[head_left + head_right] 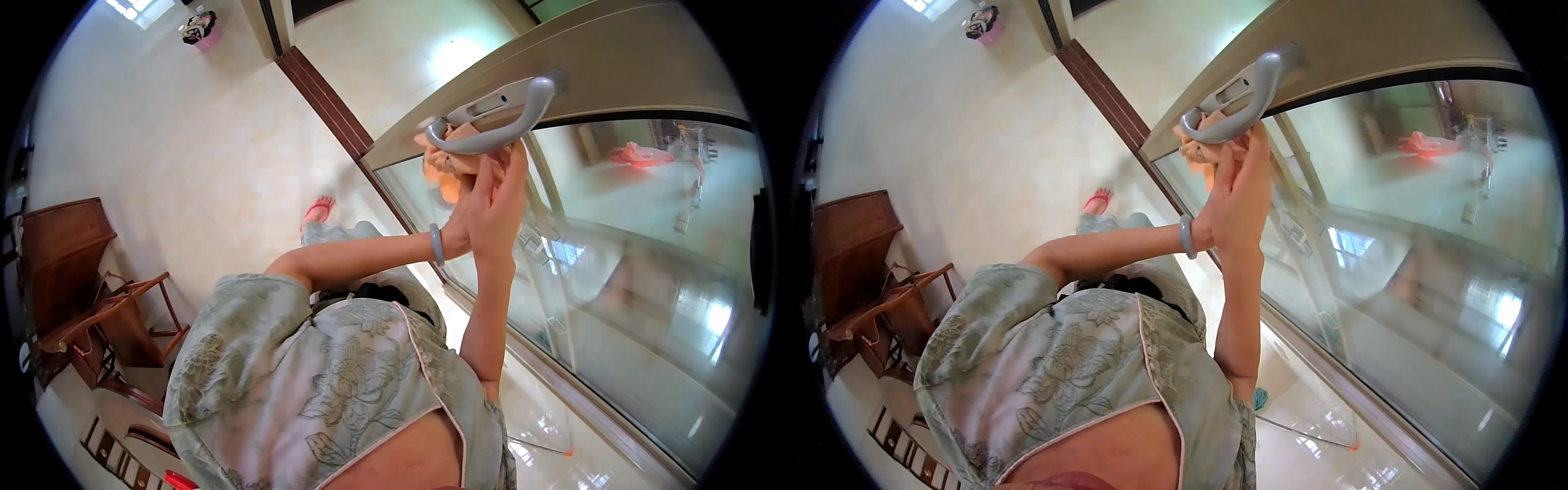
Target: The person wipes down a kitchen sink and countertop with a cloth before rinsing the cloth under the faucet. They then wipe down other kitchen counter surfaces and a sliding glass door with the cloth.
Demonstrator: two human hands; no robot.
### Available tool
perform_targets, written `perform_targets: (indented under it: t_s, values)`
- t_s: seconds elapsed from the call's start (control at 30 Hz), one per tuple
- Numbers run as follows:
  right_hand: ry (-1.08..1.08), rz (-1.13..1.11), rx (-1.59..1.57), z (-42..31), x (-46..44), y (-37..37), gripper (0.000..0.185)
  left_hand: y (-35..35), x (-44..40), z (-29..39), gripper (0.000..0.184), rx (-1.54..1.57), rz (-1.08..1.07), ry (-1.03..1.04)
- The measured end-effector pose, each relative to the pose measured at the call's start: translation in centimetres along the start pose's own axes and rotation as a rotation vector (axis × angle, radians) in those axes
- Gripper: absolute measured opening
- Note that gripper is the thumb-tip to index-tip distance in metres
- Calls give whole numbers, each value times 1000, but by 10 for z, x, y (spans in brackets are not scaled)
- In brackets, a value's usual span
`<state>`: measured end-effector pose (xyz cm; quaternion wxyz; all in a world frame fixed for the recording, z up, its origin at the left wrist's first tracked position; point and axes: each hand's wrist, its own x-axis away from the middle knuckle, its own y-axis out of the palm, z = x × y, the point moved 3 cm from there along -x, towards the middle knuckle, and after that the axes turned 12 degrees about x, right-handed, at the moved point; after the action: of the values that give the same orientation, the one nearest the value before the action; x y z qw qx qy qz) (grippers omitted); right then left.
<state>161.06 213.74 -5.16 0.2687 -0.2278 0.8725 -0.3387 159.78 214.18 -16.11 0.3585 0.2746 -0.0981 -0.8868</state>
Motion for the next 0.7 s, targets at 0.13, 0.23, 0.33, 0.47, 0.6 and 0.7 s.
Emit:
perform_targets:
  t_s: [0.13, 0.23, 0.33, 0.47, 0.6, 0.7]
  values:
    - [-54, 62, 255, 22, 37, -17, 40, -21, 43, -93, 74, -304, -141, -219]
    - [104, 59, 283, 57, 76, -30, 39, -26, 57, -114, 59, -219, 104, -314]
    - [352, 12, 213, 102, 116, -36, 46, -27, 71, -152, 42, 76, 21, -733]
    - [379, 73, -3, 135, 149, -17, 65, -5, 36, -45, 29, 367, -382, -1202]
    - [659, 179, -497, 95, 138, -7, 66, 6, 38, -2, 31, 560, -631, -1409]
    - [706, 252, -514, 110, 140, -7, 51, 0, 32, -11, 32, 285, -985, -640]
